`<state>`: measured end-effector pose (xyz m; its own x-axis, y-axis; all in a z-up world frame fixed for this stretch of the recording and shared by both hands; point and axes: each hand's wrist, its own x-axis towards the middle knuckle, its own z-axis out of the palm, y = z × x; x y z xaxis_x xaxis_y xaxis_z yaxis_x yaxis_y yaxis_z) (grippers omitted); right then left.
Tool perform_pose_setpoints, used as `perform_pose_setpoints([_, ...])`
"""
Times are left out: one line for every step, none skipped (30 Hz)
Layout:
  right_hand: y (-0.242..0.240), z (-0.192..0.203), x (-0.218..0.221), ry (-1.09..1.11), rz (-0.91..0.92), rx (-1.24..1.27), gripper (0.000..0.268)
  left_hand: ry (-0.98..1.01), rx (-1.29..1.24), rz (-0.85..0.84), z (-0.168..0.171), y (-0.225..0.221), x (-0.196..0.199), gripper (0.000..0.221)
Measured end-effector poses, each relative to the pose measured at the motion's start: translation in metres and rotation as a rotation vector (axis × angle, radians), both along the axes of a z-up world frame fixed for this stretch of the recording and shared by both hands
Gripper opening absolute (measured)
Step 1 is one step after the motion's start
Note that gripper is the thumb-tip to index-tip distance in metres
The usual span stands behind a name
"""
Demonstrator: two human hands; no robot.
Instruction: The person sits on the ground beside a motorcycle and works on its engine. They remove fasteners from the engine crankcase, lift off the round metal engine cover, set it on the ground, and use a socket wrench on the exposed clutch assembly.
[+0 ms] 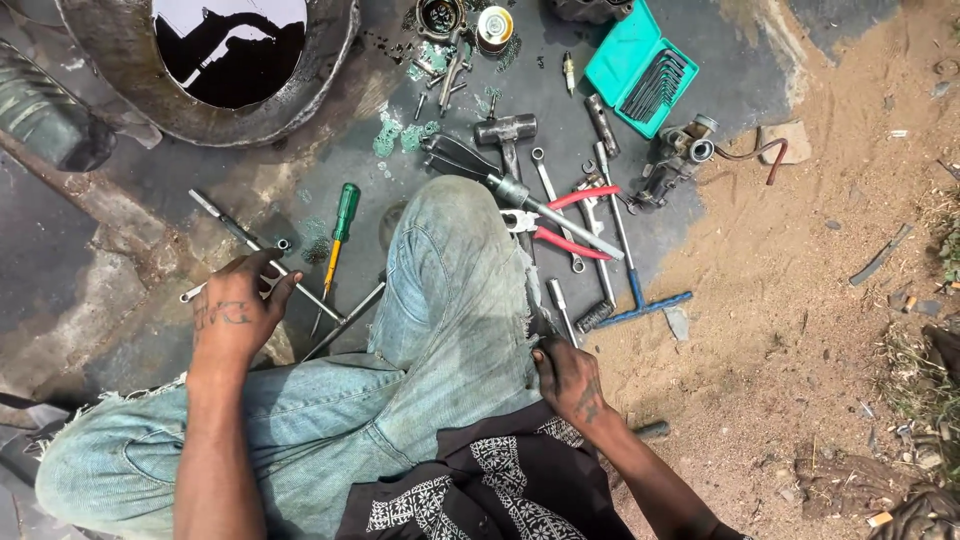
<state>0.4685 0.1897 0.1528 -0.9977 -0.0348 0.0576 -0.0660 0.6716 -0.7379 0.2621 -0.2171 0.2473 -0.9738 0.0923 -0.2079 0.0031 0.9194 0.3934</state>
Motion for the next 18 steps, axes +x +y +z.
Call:
perform_pose_setpoints([-0.002, 0.002, 0.0, 0.024, -0.014, 0.031, 0.01, -0.015, -0.027, -0.004, 0.001, 0.0, 0.001, 0.041])
perform_pose_setpoints([-0.004, 0.004, 0.001, 0.049, -0.028, 0.062, 0.01, -0.029, -0.054, -0.008, 0.001, 0.0, 0.002, 0.041])
perform_pose_setpoints([-0.005, 0.005, 0.003, 0.043, -0.034, 0.066, 0.01, -0.035, -0.051, -0.015, 0.001, -0.001, 0.004, 0.041])
perform_pose_setpoints([-0.004, 0.006, 0.005, 0.106, -0.044, 0.071, 0.012, -0.027, -0.041, -0.013, 0.001, -0.002, 0.006, 0.044])
perform_pose_setpoints([-0.004, 0.006, 0.003, 0.177, -0.054, 0.076, 0.013, -0.011, -0.03, -0.01, 0.001, -0.002, 0.005, 0.046])
perform_pose_setpoints([-0.003, 0.003, 0.005, 0.178, -0.061, 0.081, 0.013, -0.009, -0.026, -0.018, 0.002, -0.002, 0.005, 0.046])
perform_pose_setpoints([-0.001, 0.0, 0.006, 0.171, -0.048, 0.048, 0.012, -0.031, -0.037, -0.01, 0.002, -0.002, 0.006, 0.047])
perform_pose_setpoints([0.001, -0.003, 0.008, 0.164, -0.036, 0.015, 0.012, -0.053, -0.048, -0.002, 0.003, -0.001, 0.006, 0.048])
perform_pose_setpoints([0.001, -0.001, 0.008, 0.163, -0.043, 0.02, 0.012, -0.054, -0.044, -0.01, 0.003, -0.001, 0.007, 0.048])
perform_pose_setpoints([0.001, 0.001, 0.007, 0.22, -0.026, 0.009, 0.013, -0.053, -0.05, -0.007, 0.003, -0.001, 0.008, 0.049])
perform_pose_setpoints([0.001, 0.003, 0.005, 0.278, -0.005, -0.003, 0.015, -0.05, -0.056, -0.001, 0.003, -0.001, 0.009, 0.05])
perform_pose_setpoints([0.003, 0.007, 0.004, 0.279, -0.007, 0.002, 0.015, -0.049, -0.052, -0.004, 0.002, -0.001, 0.009, 0.05])
perform_pose_setpoints([0.004, 0.01, 0.002, 0.254, -0.006, -0.019, 0.016, -0.047, -0.043, -0.005, 0.002, -0.003, 0.011, 0.05])
perform_pose_setpoints([0.005, 0.013, -0.001, 0.229, -0.005, -0.041, 0.017, -0.046, -0.034, -0.007, 0.001, -0.005, 0.012, 0.05])
perform_pose_setpoints([0.007, 0.026, -0.015, 0.233, 0.0, -0.039, 0.017, -0.042, -0.032, -0.002, 0.002, -0.005, 0.012, 0.05])
perform_pose_setpoints([0.008, 0.039, -0.028, 0.205, -0.036, -0.068, 0.025, -0.068, -0.037, 0.003, 0.002, -0.006, 0.012, 0.051])
perform_pose_setpoints([0.008, 0.053, -0.04, 0.173, -0.073, -0.098, 0.034, -0.098, -0.042, 0.008, 0.003, -0.007, 0.014, 0.053])
perform_pose_setpoints([0.025, 0.026, -0.04, 0.173, -0.069, -0.096, 0.034, -0.098, -0.041, 0.011, 0.003, -0.008, 0.016, 0.053])
